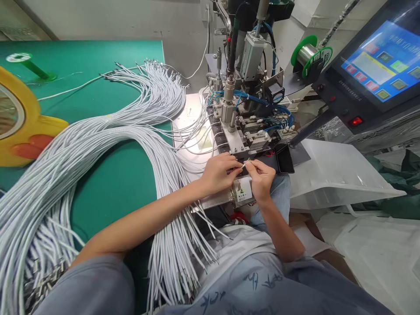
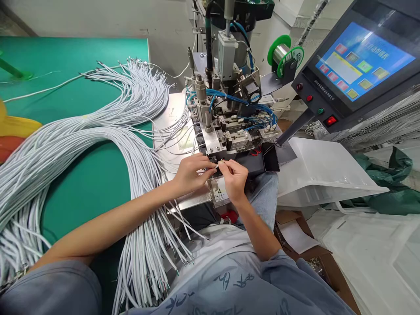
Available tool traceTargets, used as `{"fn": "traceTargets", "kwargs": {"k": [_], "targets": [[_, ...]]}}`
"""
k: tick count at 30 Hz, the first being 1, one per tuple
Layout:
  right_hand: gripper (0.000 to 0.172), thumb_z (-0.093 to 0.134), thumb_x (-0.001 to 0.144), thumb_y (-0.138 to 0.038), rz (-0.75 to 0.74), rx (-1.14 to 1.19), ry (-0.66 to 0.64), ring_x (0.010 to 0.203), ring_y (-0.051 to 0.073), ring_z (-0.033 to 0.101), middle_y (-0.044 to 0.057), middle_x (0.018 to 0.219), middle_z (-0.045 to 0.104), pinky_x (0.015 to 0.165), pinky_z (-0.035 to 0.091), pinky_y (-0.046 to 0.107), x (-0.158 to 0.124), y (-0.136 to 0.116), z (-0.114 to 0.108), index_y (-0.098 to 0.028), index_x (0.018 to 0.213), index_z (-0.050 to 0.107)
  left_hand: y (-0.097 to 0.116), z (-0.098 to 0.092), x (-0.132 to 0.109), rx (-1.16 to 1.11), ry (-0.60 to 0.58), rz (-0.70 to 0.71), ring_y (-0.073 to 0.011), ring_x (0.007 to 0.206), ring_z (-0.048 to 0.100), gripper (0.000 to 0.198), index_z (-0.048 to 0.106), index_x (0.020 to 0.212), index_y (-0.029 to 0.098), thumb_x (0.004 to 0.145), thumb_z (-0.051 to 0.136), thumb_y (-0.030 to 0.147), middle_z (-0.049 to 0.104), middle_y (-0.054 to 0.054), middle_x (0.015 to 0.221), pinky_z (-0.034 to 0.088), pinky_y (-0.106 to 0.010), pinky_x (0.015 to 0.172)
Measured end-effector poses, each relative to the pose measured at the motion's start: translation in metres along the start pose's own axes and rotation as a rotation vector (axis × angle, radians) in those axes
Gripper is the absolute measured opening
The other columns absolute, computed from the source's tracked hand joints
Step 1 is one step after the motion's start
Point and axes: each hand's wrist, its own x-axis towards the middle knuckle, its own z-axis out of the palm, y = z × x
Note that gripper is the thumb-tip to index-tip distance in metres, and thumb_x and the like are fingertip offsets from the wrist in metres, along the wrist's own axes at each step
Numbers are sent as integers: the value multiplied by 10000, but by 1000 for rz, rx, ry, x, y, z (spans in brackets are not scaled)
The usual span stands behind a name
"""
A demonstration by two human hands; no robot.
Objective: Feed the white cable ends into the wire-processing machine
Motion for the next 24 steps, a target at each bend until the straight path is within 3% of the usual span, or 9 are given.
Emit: {"fn": "traceTargets", "kwargs": {"k": [3,8,10,16,19,24], "targets": [[230,565,797,-290,-95,-126,8,512,94,344,-34,523,385,490,287,256,1,-2,-4,-164,619,638,-2,-1,0,137,-4,83,-123,614,460,174,674,807,173,856,507,172,603,-5,641,341,-243,528],[261,557,774,-253,-67,-237,-266,478,76,290,-55,487,312,477,263,250,14,-3,-21,-157,532,550,-5,0,0,382,-38,203,-148,675,458,256,662,829,168,801,440,43,608,-31,711,330,-265,552],[265,553,772,-258,-39,-211,-272,482,76,290,-54,491,322,476,259,248,14,1,-22,-157,527,541,-5,2,-1,344,-70,171,-149,687,474,224,663,812,161,805,462,61,604,-31,698,335,-262,553],[268,545,785,-295,-37,-135,-108,500,89,311,-46,504,339,496,281,255,3,12,-10,-161,555,576,-3,6,-3,177,-216,10,-119,671,546,191,683,845,173,874,497,204,614,-6,682,355,-234,556],[229,566,759,-314,34,-136,-150,495,98,346,-44,487,382,513,318,259,6,20,-15,-163,595,619,-3,5,-2,239,-357,-22,-111,653,567,230,669,947,173,891,447,194,624,-17,763,339,-228,522],[205,558,713,-332,224,-67,-231,576,135,498,21,621,612,562,397,274,19,48,-28,-161,680,666,-6,7,0,399,-550,-51,-113,586,556,269,651,961,153,863,403,120,603,-52,849,341,-238,496]]}}
